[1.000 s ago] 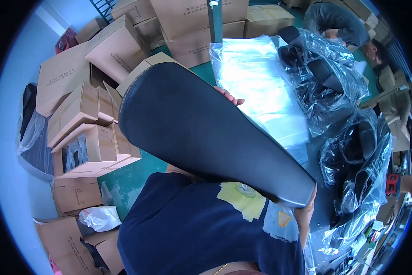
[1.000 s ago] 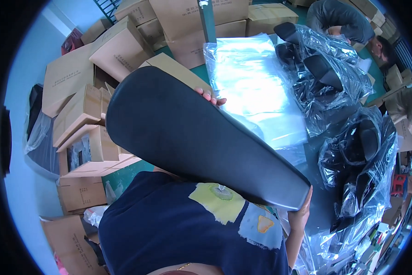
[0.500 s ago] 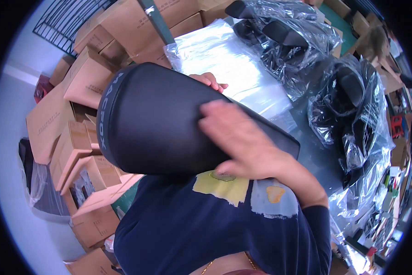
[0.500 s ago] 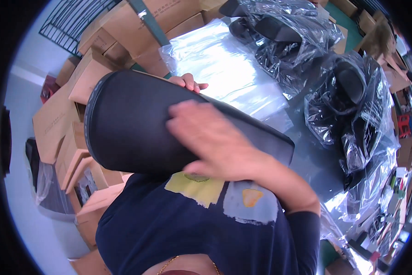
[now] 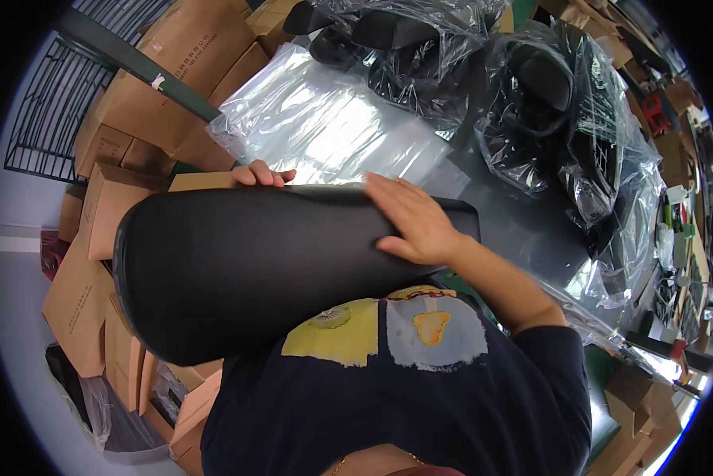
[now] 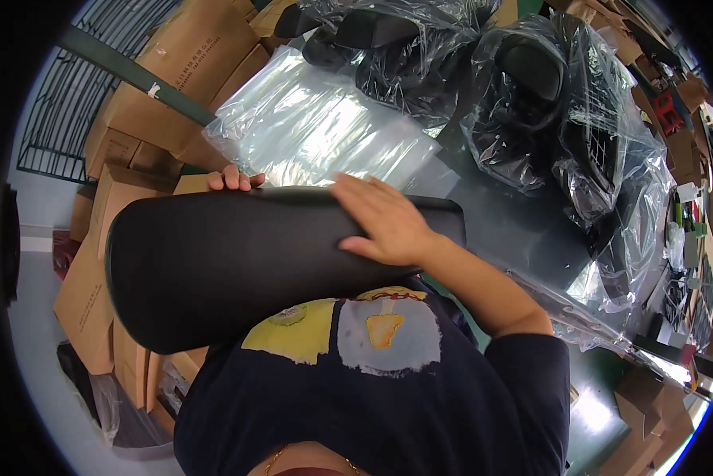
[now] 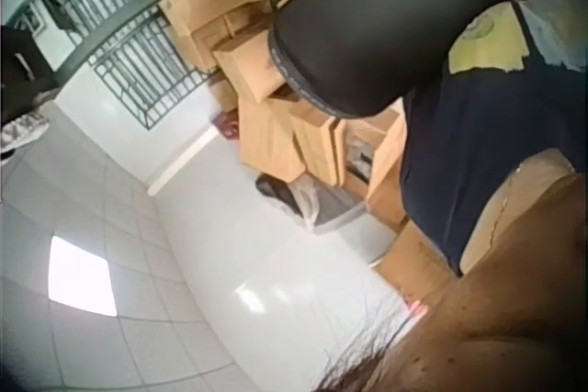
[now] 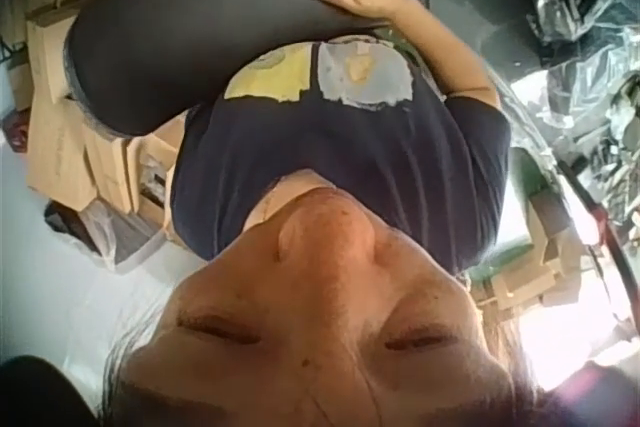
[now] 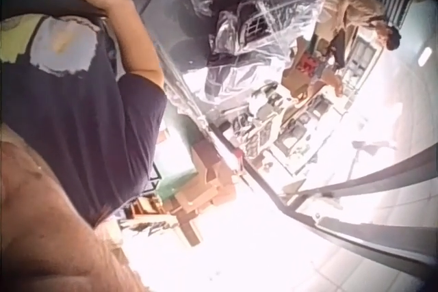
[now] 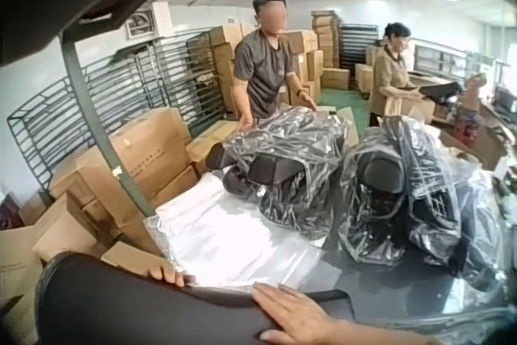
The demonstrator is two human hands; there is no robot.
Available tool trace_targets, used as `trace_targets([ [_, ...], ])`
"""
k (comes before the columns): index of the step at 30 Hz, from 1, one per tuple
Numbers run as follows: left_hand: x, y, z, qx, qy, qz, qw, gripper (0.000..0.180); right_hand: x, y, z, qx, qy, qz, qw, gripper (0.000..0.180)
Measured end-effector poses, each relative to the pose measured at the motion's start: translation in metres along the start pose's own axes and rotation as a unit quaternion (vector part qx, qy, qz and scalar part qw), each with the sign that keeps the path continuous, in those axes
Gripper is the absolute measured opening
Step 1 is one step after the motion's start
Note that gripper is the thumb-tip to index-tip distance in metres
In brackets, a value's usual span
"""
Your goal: Bagging individual motorcycle seats and placing them on a table for further processing.
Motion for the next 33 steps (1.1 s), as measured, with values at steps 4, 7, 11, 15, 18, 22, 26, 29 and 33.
trace_targets([
  [4,-0.004,0.032,-0.016,0.078,0.020,0.012,0.997,0.046,0.049,0.099,-0.011,0.017,0.140,0.138,0.980,0.080],
  [7,-0.012,0.067,-0.035,0.244,0.041,0.063,0.967,0.047,0.017,0.106,-0.027,-0.013,0.150,0.148,0.977,0.090],
  [11,-0.061,0.096,-0.044,0.491,0.043,-0.108,0.863,0.052,-0.015,0.068,-0.040,0.045,0.162,0.064,0.984,0.091],
  [15,-0.093,0.058,-0.007,0.597,0.012,-0.175,0.783,0.069,0.028,0.055,-0.069,0.062,0.032,0.237,0.969,0.090],
  [18,-0.130,0.045,0.011,0.536,0.065,-0.293,0.789,0.081,0.083,0.109,-0.075,0.064,-0.149,0.364,0.917,0.075],
  [22,-0.181,0.064,0.006,0.493,-0.011,-0.386,0.780,0.051,0.111,0.181,-0.090,0.155,-0.288,0.474,0.818,0.055],
  [26,-0.239,0.074,-0.001,0.321,-0.421,-0.498,0.688,0.026,0.095,0.227,-0.102,0.206,-0.341,0.492,0.774,0.041],
  [29,-0.260,0.058,0.007,0.149,-0.690,-0.407,0.579,0.026,0.082,0.266,-0.118,0.217,-0.310,0.533,0.757,0.039],
  [33,-0.288,0.055,-0.001,0.126,-0.789,-0.296,0.523,0.029,0.068,0.306,-0.137,0.240,-0.270,0.548,0.755,0.039],
])
Point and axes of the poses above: each hand's wrist, its own y-axis away from the middle knuckle, its own z-axis out of the palm, x = y × z, the point moved 8 cm from there along -y, towards the middle knuckle, and after that the axes turned 6 degrees about x, right-handed, at the moved point
